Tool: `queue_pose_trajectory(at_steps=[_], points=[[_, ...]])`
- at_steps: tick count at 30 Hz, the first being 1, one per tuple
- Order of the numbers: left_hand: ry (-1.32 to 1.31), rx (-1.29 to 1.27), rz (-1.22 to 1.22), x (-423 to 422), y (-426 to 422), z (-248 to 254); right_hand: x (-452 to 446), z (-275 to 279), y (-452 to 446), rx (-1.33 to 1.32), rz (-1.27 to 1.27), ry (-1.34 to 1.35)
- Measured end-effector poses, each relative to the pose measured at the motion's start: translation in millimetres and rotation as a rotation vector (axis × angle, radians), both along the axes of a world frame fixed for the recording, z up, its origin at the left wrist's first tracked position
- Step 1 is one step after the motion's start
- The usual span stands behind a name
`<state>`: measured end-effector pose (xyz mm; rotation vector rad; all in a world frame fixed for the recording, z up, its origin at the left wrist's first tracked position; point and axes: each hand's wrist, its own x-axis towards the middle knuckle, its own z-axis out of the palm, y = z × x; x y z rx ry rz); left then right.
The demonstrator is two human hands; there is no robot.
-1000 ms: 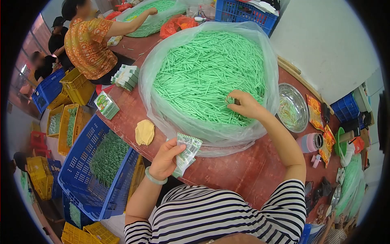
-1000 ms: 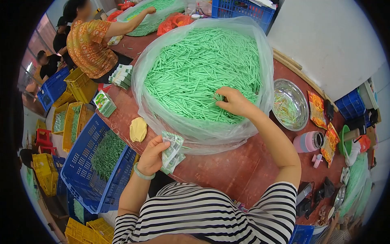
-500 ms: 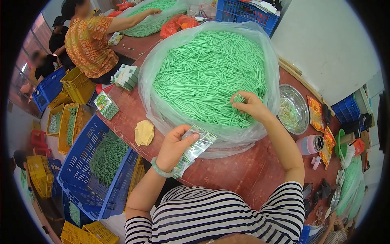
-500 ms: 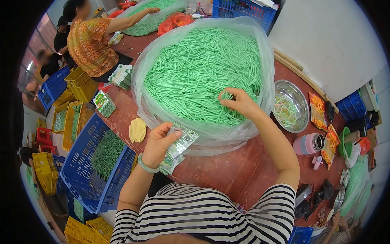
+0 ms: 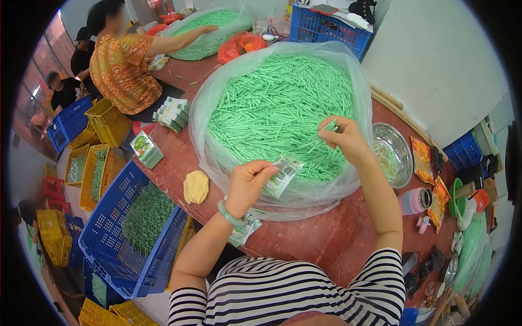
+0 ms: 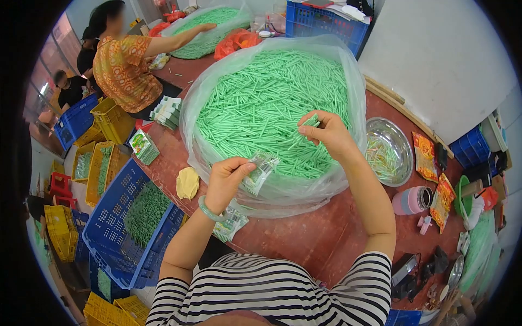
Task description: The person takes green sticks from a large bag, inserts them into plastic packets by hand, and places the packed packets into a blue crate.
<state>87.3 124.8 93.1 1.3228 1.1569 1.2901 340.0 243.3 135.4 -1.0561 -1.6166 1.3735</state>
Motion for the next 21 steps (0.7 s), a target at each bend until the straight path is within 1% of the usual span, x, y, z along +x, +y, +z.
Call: queue_pose_trajectory(at_steps=[2,5,8,11,14,17,21], points=[[0.026,0.026,-0.003,-0.8,3.9,0.2,-6.4,2.8,3.8,0.051,-0.016,0.001],[0.018,0.037,-0.022,-4.3,9.7,4.3,-15.2,7.1,8.7,0.048,-0.06,-0.033],[-0.004,0.059,-0.032,-4.3,12.8,7.7,-26.5,9.3,8.5,0.126,-0.081,-0.199],[0.01,0.08,-0.021,-0.6,19.6,11.2,-34.2,16.8,2.4,0.099,-0.03,-0.177],[0.037,0.1,-0.011,-0.3,25.4,9.7,-31.6,22.9,-0.2,0.042,0.041,0.126],[0.064,0.123,-0.021,-1.0,26.7,6.9,-26.4,29.0,0.1,-0.065,0.069,0.274],[0.058,0.152,-0.051,0.4,26.4,6.4,-27.3,28.4,-1.3,-0.024,0.121,0.274]])
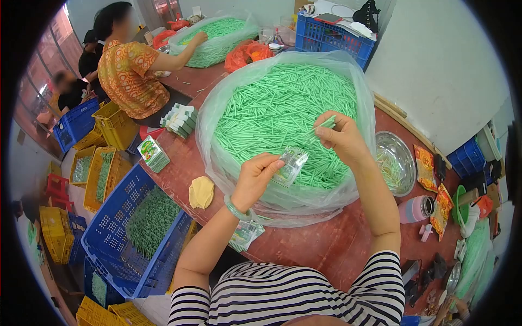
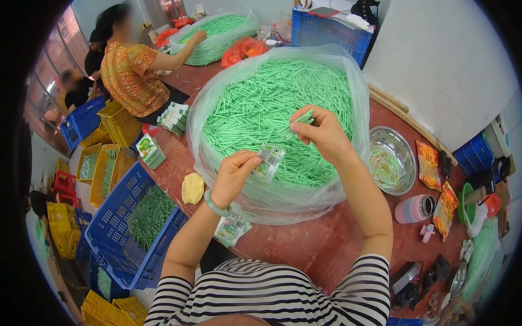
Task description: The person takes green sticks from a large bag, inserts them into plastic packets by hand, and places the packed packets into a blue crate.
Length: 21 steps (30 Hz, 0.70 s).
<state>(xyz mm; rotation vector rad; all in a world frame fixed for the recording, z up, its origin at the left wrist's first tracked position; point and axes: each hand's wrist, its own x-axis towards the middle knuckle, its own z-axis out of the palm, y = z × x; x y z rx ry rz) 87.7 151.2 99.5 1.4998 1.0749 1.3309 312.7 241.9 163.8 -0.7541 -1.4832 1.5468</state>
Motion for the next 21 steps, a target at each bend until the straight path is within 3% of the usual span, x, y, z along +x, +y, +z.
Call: queue_pose_trajectory(at_steps=[8,21], points=[[-0.052,-0.061,-0.013,2.5,1.7,-1.9,-13.8,0.1,-15.8,0.127,0.12,-0.145],[-0.06,-0.039,-0.033,8.6,6.1,-1.7,-9.9,3.3,-18.9,0.139,0.051,-0.241]])
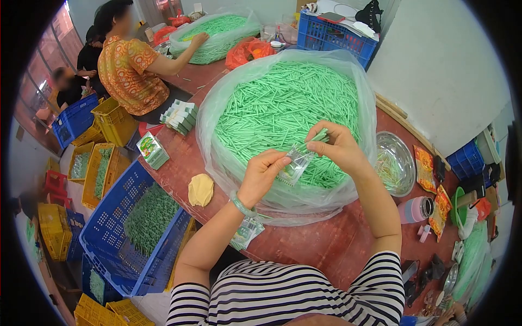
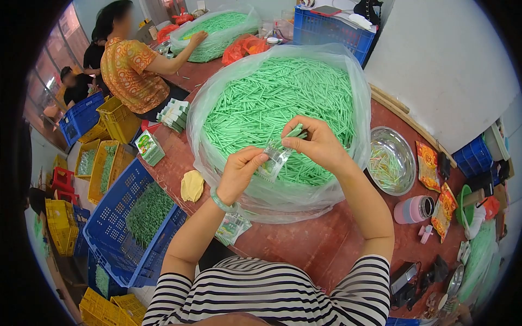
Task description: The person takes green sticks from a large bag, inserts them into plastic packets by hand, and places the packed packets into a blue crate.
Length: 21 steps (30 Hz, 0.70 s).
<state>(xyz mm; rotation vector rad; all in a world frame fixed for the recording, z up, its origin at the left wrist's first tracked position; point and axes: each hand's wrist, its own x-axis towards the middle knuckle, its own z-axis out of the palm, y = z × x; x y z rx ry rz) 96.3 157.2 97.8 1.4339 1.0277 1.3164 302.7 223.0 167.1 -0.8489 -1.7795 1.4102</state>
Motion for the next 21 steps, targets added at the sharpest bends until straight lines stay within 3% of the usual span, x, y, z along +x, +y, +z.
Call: queue_pose_trajectory(at_steps=[11,19,21], points=[[-0.018,0.023,-0.042,1.3,4.2,-4.2,6.0,-2.4,9.3,-0.071,0.063,0.01],[-0.016,-0.075,-0.029,13.9,11.1,0.7,2.6,-0.1,-2.6,0.197,-0.008,-0.203],[-0.168,-0.217,-0.188,14.7,15.2,12.0,4.8,0.1,-0.1,0.222,-0.029,-0.222]])
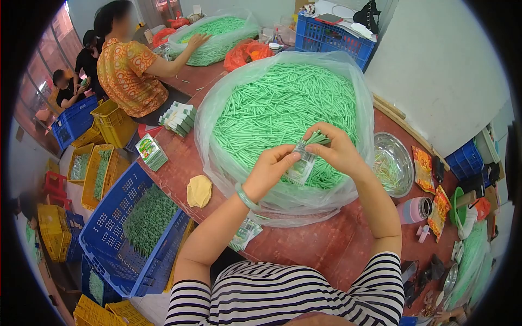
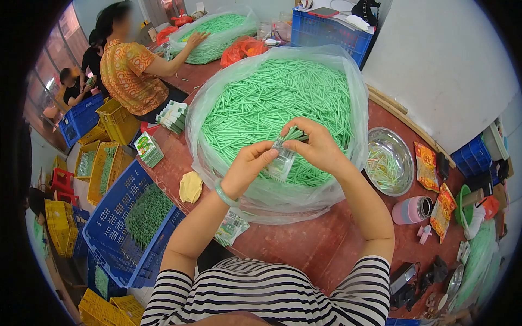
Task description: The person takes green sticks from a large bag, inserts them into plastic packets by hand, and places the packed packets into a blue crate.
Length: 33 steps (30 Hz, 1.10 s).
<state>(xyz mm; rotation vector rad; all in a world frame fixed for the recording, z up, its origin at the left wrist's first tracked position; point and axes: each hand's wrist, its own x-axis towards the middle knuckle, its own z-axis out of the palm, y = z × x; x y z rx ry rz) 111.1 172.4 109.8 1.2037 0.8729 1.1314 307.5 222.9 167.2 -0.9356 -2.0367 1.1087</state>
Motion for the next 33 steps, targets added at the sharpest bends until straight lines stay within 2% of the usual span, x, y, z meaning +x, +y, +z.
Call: queue_pose_trajectory(at_steps=[2,5,8,11,14,17,20,23,27,28,31,33], points=[[-0.091,-0.096,-0.092,-0.7,8.4,7.4,3.5,3.6,5.3,-0.027,-0.01,-0.004],[-0.132,-0.154,-0.109,-4.0,18.7,10.2,8.4,13.7,11.7,0.085,0.078,-0.172],[-0.182,-0.164,-0.047,1.8,20.2,12.3,4.4,6.1,11.2,0.509,0.178,-0.298],[-0.216,-0.119,0.046,7.1,20.4,12.9,6.6,8.3,10.4,0.429,0.243,-0.348],[-0.242,-0.086,0.081,5.8,24.7,6.0,7.0,16.4,13.7,0.254,0.017,-0.042],[-0.216,-0.054,0.099,1.0,27.2,5.0,4.0,7.9,22.2,0.088,-0.057,-0.154],[-0.194,-0.057,0.071,-1.4,26.6,8.1,-1.4,-5.0,22.9,-0.149,-0.047,-0.007],[-0.163,-0.086,-0.004,-5.9,15.7,15.5,-12.2,-3.1,17.6,-0.165,-0.024,0.148],[-0.171,-0.038,-0.018,-22.9,14.0,6.9,-33.7,0.7,3.4,0.192,0.065,0.088],[-0.197,-0.037,-0.006,-25.4,14.1,6.2,-35.5,-2.0,2.9,0.163,0.035,0.04],[-0.397,-0.169,-0.056,-27.3,6.7,9.7,-43.0,-0.4,-7.3,0.131,-0.054,0.148],[-0.268,-0.073,-0.07,-29.5,0.9,7.3,-39.1,6.7,-10.5,-0.124,-0.016,0.281]])
